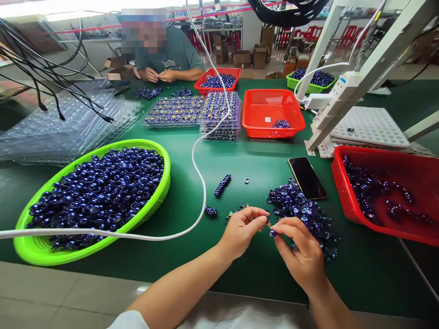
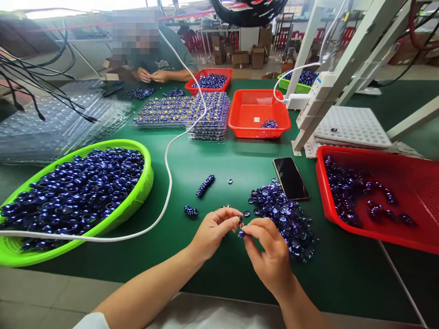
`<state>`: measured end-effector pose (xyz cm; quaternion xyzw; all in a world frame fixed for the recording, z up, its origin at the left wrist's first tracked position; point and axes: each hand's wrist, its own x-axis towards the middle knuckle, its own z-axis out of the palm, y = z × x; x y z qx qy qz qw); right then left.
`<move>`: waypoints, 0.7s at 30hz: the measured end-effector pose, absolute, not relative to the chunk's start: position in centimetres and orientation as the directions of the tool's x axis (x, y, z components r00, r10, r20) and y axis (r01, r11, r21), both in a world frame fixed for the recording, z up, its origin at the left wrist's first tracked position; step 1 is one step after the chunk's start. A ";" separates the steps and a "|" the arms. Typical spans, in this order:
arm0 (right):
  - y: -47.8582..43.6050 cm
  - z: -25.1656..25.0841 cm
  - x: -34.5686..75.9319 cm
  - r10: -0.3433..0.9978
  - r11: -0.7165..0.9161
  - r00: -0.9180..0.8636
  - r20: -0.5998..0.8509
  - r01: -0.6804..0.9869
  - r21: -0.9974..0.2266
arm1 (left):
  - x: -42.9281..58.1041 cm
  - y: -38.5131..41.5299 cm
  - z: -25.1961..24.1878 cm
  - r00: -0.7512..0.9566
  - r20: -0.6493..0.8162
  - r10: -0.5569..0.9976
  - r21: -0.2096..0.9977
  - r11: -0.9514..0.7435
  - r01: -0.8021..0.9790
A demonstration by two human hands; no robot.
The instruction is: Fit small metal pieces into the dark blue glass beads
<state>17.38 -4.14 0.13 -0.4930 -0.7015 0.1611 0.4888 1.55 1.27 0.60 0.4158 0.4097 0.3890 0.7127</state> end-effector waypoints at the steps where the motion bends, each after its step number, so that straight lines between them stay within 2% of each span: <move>1: -4.1 0.1 17.3 0.818 0.511 -0.072 0.571 0.547 -0.663 | 1.5 1.3 0.6 0.363 -0.259 0.895 0.911 0.351 -0.218; 3: -3.9 0.1 17.3 0.773 0.574 -0.121 0.623 0.553 -0.604 | 1.5 1.3 0.6 0.365 -0.261 0.894 0.905 0.358 -0.230; 5: -3.9 0.1 17.3 0.762 0.586 -0.124 0.635 0.549 -0.596 | 1.6 1.2 0.6 0.371 -0.262 0.891 0.897 0.367 -0.246; 11: -4.6 0.0 17.8 0.849 0.441 0.008 0.528 0.541 -0.716 | 1.7 1.1 0.7 0.380 -0.287 0.879 0.884 0.396 -0.248; 14: -4.8 -0.2 17.7 0.864 0.413 0.015 0.502 0.548 -0.728 | 1.7 1.1 0.8 0.393 -0.296 0.870 0.873 0.414 -0.259; 21: -4.5 -0.3 17.5 0.803 0.496 -0.027 0.596 0.586 -0.641 | 1.5 0.6 0.6 0.404 -0.240 0.883 0.901 0.357 -0.246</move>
